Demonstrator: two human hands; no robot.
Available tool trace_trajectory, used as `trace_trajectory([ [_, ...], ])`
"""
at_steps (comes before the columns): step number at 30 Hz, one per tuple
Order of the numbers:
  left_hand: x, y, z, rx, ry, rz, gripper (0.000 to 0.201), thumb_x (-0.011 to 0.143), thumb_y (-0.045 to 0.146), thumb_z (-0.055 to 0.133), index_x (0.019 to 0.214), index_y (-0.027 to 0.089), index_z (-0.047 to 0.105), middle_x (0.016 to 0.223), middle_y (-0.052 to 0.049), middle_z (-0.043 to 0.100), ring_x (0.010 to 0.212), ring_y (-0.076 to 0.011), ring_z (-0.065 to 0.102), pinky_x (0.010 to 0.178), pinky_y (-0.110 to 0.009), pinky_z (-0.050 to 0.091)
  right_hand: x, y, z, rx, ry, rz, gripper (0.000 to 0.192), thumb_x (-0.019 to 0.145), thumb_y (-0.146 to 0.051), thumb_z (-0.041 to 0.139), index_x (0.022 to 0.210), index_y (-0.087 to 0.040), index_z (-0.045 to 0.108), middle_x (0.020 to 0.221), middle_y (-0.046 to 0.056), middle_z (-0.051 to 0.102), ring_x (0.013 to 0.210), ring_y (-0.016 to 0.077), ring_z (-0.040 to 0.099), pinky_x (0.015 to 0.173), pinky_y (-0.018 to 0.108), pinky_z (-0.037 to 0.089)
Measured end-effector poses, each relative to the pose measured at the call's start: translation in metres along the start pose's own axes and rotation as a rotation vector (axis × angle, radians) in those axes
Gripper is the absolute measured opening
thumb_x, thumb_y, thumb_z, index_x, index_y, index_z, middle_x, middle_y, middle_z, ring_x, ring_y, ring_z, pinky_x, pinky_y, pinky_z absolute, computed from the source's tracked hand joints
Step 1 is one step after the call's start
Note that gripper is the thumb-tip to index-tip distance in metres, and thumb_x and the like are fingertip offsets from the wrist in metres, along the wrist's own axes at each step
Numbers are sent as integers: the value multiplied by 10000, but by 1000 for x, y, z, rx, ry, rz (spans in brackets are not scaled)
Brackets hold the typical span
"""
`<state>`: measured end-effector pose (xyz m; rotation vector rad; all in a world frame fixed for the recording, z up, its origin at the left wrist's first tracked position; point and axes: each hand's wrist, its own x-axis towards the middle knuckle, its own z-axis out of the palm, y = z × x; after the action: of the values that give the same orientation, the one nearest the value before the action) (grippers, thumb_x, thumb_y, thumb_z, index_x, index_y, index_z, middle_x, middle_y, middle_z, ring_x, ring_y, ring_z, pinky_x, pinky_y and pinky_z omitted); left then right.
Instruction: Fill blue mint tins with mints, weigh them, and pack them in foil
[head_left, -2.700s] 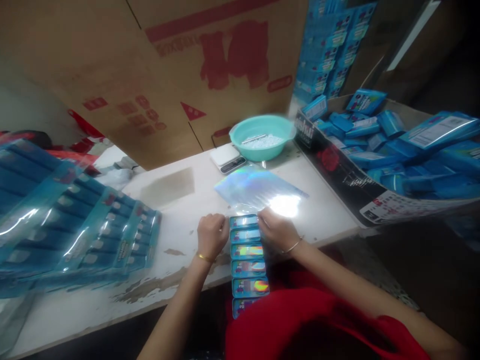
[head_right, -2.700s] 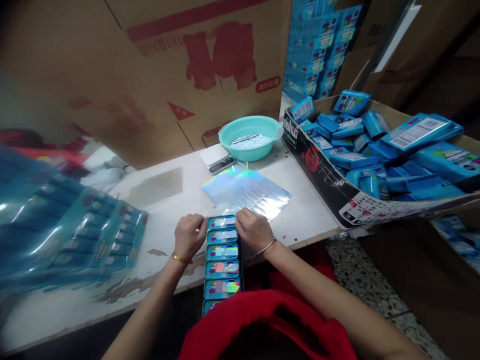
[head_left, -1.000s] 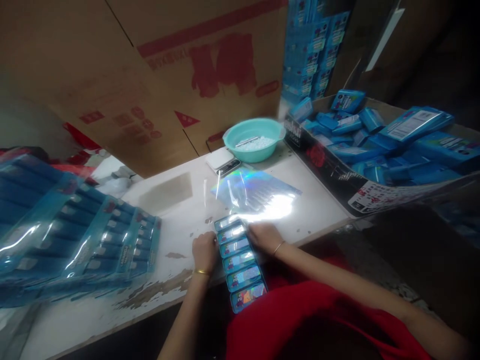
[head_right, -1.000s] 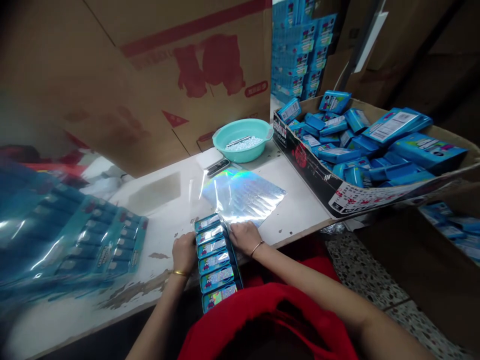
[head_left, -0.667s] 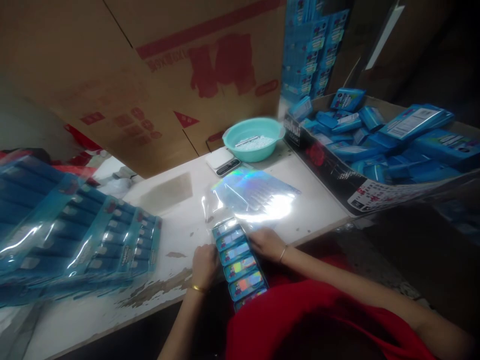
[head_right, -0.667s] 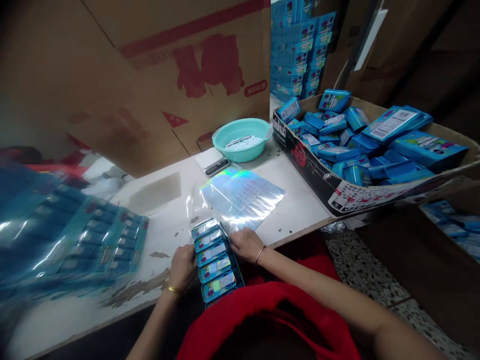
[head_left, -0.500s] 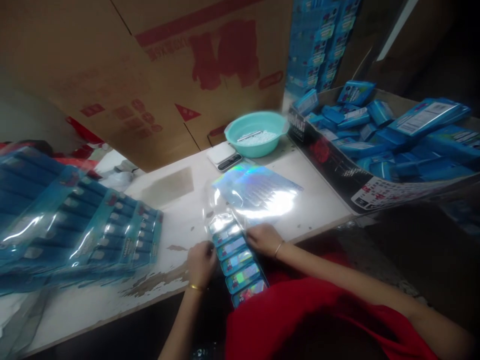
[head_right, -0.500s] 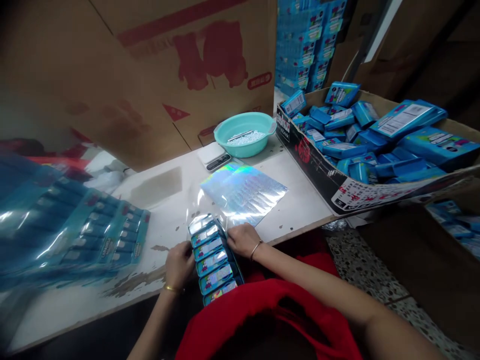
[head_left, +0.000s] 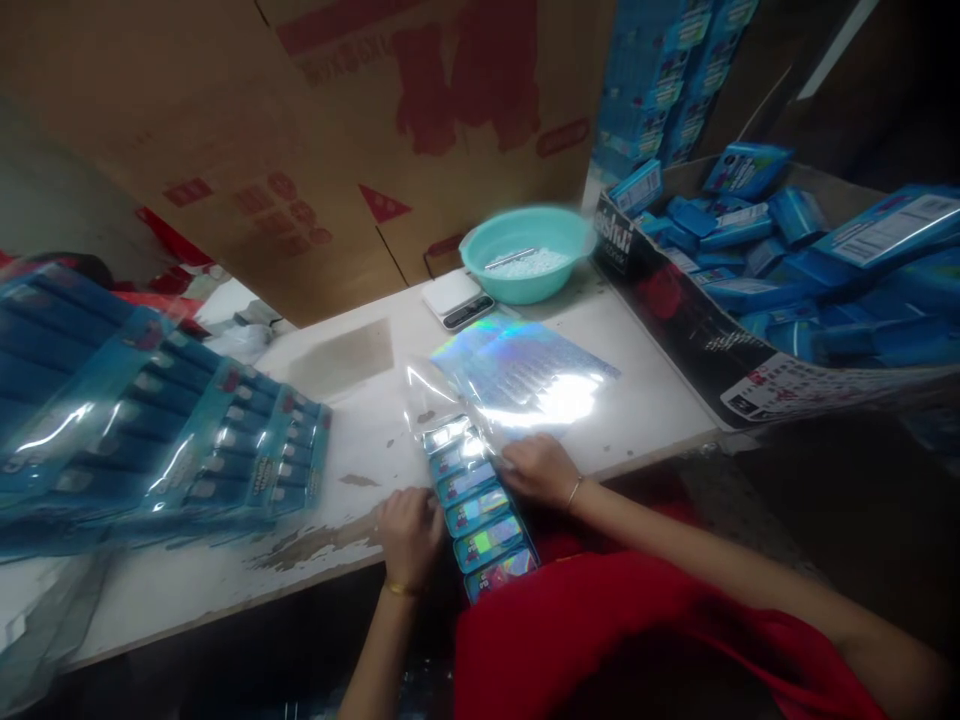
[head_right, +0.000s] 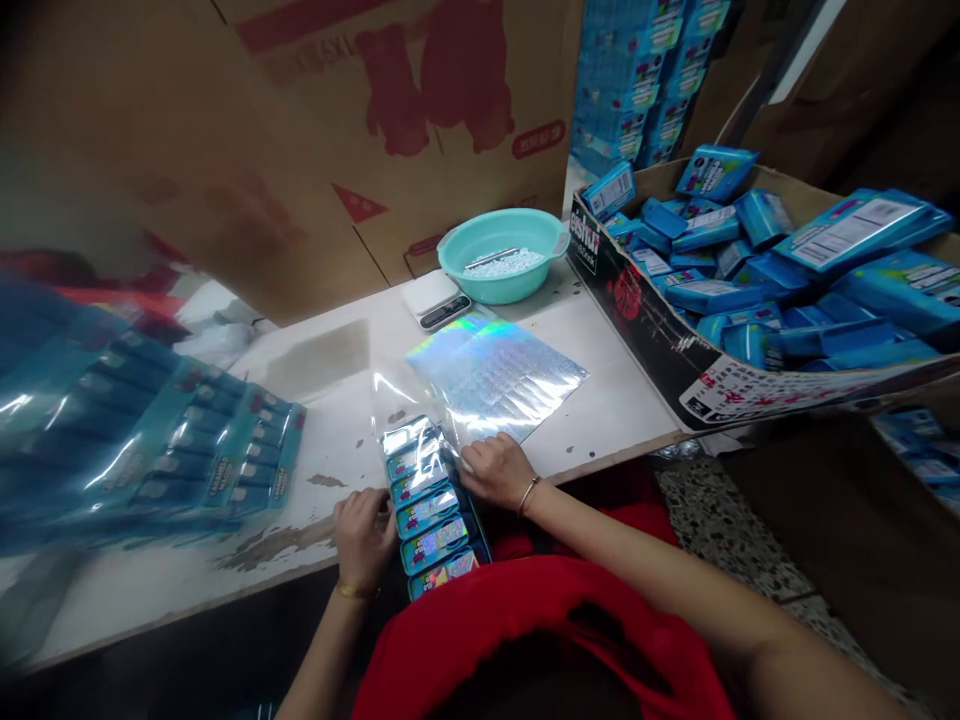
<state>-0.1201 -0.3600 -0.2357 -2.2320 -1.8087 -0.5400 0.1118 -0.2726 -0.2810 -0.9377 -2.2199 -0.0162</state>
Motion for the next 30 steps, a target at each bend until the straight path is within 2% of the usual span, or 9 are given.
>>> trace_trajectory([
  [3, 6, 5, -1, 11, -39, 32, 203, 870, 169, 498, 669, 159, 470, 612, -21, 484, 634, -170, 412, 642, -329, 276, 1, -4, 4, 3, -33, -30, 323, 917, -217, 391, 622, -152, 506, 562, 36, 509, 528, 136, 333, 597, 326, 126],
  [6, -2, 14, -13, -38, -87, 138, 218, 889, 140, 448, 672, 153, 463, 616, -27, 483, 636, -166, 403, 640, -325, 275, -9, -9, -6, 75, -155, -71, 284, 907, -217, 395, 663, -147, 522, 599, 35, 538, 526, 132, 362, 598, 319, 161],
  [12, -55, 47, -44, -271, -214, 251, 242, 877, 94, 402, 643, 151, 411, 604, -19, 450, 623, -147, 351, 634, -317, 252, -43, -10, -51, 306, -409, -231, 221, 835, -204, 424, 643, -149, 518, 606, 35, 560, 536, 122, 423, 573, 298, 199],
  [17, -77, 67, -45, -489, -243, 286, 234, 916, 159, 358, 705, 159, 461, 646, -22, 521, 655, -152, 408, 626, -310, 254, -46, -17, -66, 497, -658, -333, 212, 777, -174, 472, 571, -151, 515, 554, 20, 557, 489, 95, 402, 545, 276, 194],
  [19, -66, 72, -38, -445, -175, 267, 254, 910, 161, 389, 668, 158, 464, 616, -23, 518, 641, -152, 405, 606, -312, 244, -35, -15, -61, 432, -646, -240, 221, 783, -205, 473, 579, -152, 539, 571, 34, 569, 498, 103, 404, 553, 275, 196],
  [22, -33, 82, -21, -261, -44, 129, 295, 893, 159, 454, 598, 156, 461, 574, -31, 488, 614, -152, 393, 596, -321, 253, -8, 3, -46, 256, -549, 60, 282, 837, -275, 427, 628, -153, 571, 627, 60, 587, 556, 131, 441, 571, 271, 222],
  [25, 2, 86, -8, -248, -133, 63, 221, 890, 258, 525, 699, 156, 569, 657, -36, 569, 676, -163, 484, 634, -320, 312, 14, 34, -37, 182, -471, 328, 276, 886, -309, 395, 812, -159, 615, 788, 81, 628, 689, 164, 507, 621, 271, 285],
  [27, 21, 75, -8, -367, -108, 6, 174, 882, 319, 553, 824, 169, 619, 733, -29, 614, 709, -153, 529, 673, -304, 366, 17, 48, -38, 246, -401, 464, 273, 889, -366, 416, 915, -165, 600, 834, 74, 625, 742, 175, 519, 651, 271, 315],
  [30, 43, 27, -15, -449, 241, -310, 231, 895, 357, 518, 960, 162, 624, 887, -64, 626, 806, -156, 553, 776, -299, 423, 12, 47, -42, 520, -293, 685, 436, 886, -557, 391, 792, -166, 559, 736, 40, 584, 701, 163, 503, 647, 265, 347],
])
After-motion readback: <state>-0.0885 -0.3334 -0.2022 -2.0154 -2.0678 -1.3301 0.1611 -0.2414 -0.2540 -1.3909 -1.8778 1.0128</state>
